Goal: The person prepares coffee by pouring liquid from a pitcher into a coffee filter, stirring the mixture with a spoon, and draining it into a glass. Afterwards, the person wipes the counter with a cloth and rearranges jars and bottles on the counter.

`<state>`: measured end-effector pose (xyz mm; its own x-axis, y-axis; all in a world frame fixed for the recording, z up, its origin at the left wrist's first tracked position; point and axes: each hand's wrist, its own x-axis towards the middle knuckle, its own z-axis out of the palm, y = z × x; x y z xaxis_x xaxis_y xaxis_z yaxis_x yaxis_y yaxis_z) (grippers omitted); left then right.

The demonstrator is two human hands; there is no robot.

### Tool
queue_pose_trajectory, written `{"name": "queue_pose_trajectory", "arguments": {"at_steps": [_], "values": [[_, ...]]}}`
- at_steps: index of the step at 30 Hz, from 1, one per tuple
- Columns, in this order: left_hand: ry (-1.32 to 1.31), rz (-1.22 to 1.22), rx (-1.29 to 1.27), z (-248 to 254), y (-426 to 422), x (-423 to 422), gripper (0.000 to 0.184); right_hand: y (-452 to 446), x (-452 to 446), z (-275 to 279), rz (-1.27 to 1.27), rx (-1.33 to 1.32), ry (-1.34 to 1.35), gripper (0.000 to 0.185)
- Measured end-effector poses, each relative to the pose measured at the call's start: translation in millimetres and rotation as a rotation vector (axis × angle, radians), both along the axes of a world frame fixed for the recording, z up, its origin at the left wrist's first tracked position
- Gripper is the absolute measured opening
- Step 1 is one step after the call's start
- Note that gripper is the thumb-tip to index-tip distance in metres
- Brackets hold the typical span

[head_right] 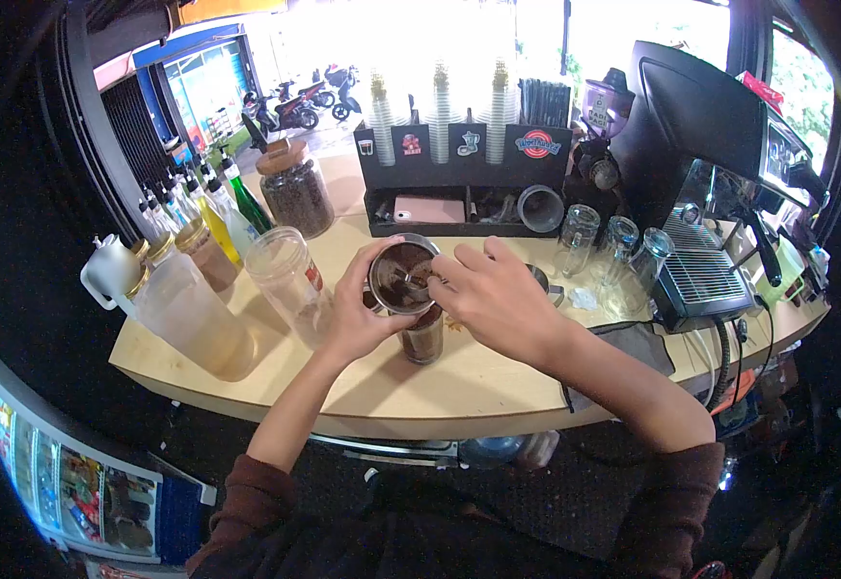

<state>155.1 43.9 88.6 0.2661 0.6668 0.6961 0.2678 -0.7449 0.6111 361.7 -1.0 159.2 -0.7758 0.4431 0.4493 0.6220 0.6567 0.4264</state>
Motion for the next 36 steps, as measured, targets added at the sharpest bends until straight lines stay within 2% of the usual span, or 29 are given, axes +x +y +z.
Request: {"name": "queue_pose_trajectory", "arguments": {"at_steps": [3, 11, 13, 16, 18, 19, 25, 27, 31, 36], "values": [[-0.001, -0.037, -0.017, 1, -3, 2, 0.085, -1, 0, 2, 0.022, 0.109, -0.004, 0.018], [0.040, -0.014, 0.065, -2, -1, 0, 0.084, 1, -8, -8, 0.069, 0.060, 0.040, 0.022], [0.049, -0.075, 0.004, -3, 2, -3, 0.084, 3, -9, -9, 0.096, 0.031, 0.052, 0.022], [0.060, -0.105, -0.023, -5, 5, -7, 0.084, 1, -4, -13, 0.010, 0.055, -0.008, 0.022], [0.073, -0.123, -0.031, -6, 7, -6, 0.084, 3, -2, -17, 0.061, -0.044, 0.052, 0.035], [0.090, -0.142, -0.037, -7, 8, -7, 0.084, 4, -3, -19, 0.065, -0.044, 0.051, 0.035], [0.038, -0.112, 0.023, -14, 12, -3, 0.084, 7, -7, -24, 0.048, -0.030, 0.109, 0.034], [0.044, -0.117, 0.006, -12, 11, -3, 0.084, 4, -9, -27, 0.066, -0.048, 0.083, 0.015], [0.100, -0.131, -0.035, -3, 9, -3, 0.085, 9, -12, -21, -0.009, 0.003, 0.129, 0.014], [0.124, -0.135, -0.032, -3, 13, -8, 0.084, 5, -15, -20, -0.021, -0.106, 0.144, 0.013]]}}
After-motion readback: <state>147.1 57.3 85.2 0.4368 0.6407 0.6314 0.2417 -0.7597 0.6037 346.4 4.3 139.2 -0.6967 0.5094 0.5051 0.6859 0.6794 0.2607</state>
